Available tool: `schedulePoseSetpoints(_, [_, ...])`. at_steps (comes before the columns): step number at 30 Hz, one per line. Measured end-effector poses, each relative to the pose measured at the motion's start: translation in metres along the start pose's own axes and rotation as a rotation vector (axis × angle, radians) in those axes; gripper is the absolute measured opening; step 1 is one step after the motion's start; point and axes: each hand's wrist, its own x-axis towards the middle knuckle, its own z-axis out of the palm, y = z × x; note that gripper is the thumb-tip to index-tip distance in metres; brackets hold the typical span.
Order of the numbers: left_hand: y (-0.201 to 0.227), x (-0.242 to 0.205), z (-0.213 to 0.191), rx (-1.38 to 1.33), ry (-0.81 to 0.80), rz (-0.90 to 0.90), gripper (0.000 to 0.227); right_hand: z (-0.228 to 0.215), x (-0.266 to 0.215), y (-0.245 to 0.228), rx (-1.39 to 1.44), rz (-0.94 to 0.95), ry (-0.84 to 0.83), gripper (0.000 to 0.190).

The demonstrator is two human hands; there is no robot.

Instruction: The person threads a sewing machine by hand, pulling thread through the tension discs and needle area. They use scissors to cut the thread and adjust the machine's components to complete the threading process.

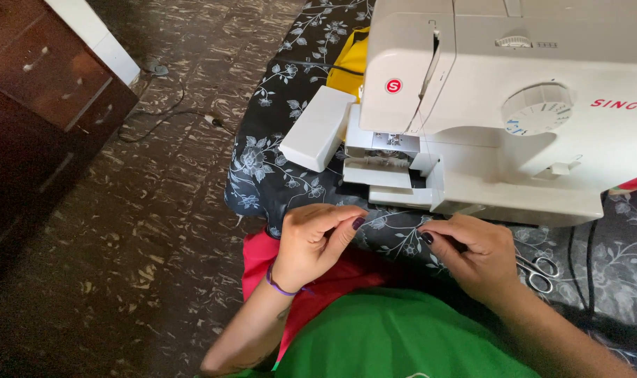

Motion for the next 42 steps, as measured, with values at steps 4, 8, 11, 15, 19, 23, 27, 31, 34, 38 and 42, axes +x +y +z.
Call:
schedulePoseSetpoints(4, [0.001, 0.0, 0.0, 0.003, -0.003, -0.014, 0.01, 0.001, -0.001, -0.004, 0.035, 0.084, -0.018, 0.014])
schedulePoseSetpoints(8, [0.002, -0.002, 0.003, -0.007, -0.013, -0.039, 0.011, 0.004, -0.003, -0.003, 0.106, 0.103, -0.035, 0.017])
schedulePoseSetpoints(11, [0.0, -0.005, 0.005, -0.012, -0.011, -0.045, 0.01, 0.004, -0.006, -0.002, 0.058, 0.13, -0.013, 0.016])
schedulePoseSetpoints(15, [0.002, -0.007, 0.011, -0.016, -0.009, -0.056, 0.01, 0.002, -0.009, 0.001, 0.072, 0.121, -0.018, 0.016])
schedulePoseSetpoints(19, [-0.006, -0.015, 0.027, -0.116, -0.036, -0.149, 0.014, 0.002, -0.011, 0.001, 0.081, 0.112, -0.028, 0.016])
schedulePoseSetpoints(23, [0.001, -0.013, 0.043, -0.421, -0.185, -0.298, 0.026, 0.005, -0.017, -0.002, 0.1, 0.061, -0.023, 0.012])
schedulePoseSetpoints(27, [-0.004, -0.019, 0.067, -0.659, -0.284, -0.396, 0.017, 0.013, -0.023, -0.002, 0.159, -0.021, -0.013, 0.014])
schedulePoseSetpoints(31, [-0.021, -0.033, 0.09, -0.773, -0.27, -0.511, 0.021, 0.011, -0.035, 0.005, 0.204, -0.102, -0.046, 0.012])
schedulePoseSetpoints(34, [-0.028, -0.041, 0.105, -0.74, -0.255, -0.524, 0.019, 0.001, -0.045, 0.003, 0.236, -0.093, -0.077, 0.012])
schedulePoseSetpoints(38, [-0.031, -0.044, 0.112, -0.657, -0.191, -0.5, 0.019, -0.033, -0.053, 0.007, 0.161, -0.053, -0.124, 0.015])
schedulePoseSetpoints(42, [-0.028, -0.048, 0.111, -0.634, -0.174, -0.526, 0.02, -0.09, -0.071, 0.039, -0.403, 0.164, -0.224, 0.026])
